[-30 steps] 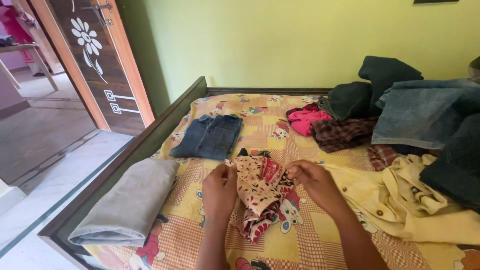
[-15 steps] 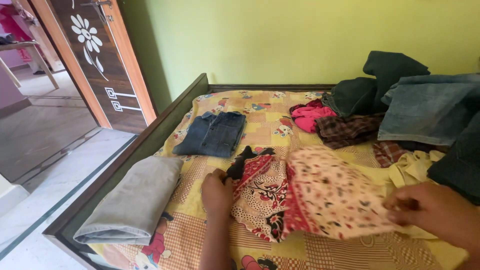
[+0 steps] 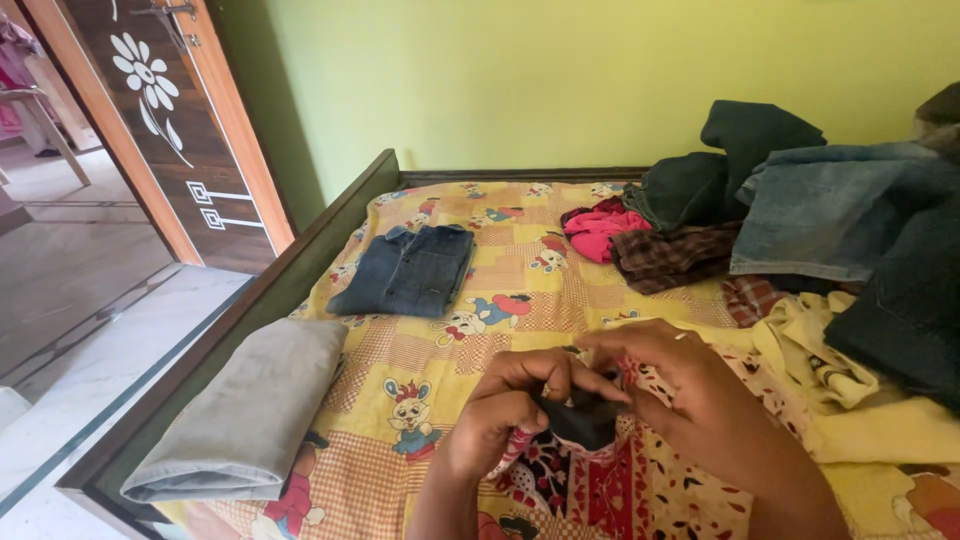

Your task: The person folds a patterned piece of fabric on a bed and places it on a stack. They then pick up a yellow shirt, lay it flat, and button it up from the bottom to the top. Finally, they adjust the collar of the shirt.

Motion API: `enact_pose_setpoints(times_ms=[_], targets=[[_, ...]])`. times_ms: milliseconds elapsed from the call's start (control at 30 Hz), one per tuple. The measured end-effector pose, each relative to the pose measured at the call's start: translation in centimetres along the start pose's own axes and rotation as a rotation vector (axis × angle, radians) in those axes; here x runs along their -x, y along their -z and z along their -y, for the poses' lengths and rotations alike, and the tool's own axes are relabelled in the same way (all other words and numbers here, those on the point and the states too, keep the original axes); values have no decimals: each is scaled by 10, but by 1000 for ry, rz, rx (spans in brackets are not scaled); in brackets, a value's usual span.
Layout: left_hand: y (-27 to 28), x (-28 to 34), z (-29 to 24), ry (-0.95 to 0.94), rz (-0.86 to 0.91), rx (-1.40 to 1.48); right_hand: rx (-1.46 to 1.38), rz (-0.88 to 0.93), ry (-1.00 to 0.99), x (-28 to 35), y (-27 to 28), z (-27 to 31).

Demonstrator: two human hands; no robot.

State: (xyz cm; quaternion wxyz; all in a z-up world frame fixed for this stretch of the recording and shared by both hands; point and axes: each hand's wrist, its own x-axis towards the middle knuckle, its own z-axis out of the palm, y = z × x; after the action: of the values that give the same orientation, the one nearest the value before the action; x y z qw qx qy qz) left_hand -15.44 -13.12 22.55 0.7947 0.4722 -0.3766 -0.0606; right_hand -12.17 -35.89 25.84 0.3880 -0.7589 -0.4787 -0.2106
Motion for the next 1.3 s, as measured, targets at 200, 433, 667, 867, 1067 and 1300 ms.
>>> enact_pose_setpoints(times_ms=[200,433,667,867,1067,1300], targets=[[-13,3,-19,29,-212,-107,19,-225,-187,4,10,-11],[13,12,-9,225,86,-366,-114,-178,-282,6,14,-17],[-9,15,-48,231,-271,-903,-184,82,-503,40,48,-44],[12,12,-31,374,-483,-1557,284,-101,-270,23,48,-23],[42,6,7,-143,-696,-1660,437,-566,-109,18,43,-2],[84,21,28,-596,-581,19,46,-455,-218,4,22,-36]])
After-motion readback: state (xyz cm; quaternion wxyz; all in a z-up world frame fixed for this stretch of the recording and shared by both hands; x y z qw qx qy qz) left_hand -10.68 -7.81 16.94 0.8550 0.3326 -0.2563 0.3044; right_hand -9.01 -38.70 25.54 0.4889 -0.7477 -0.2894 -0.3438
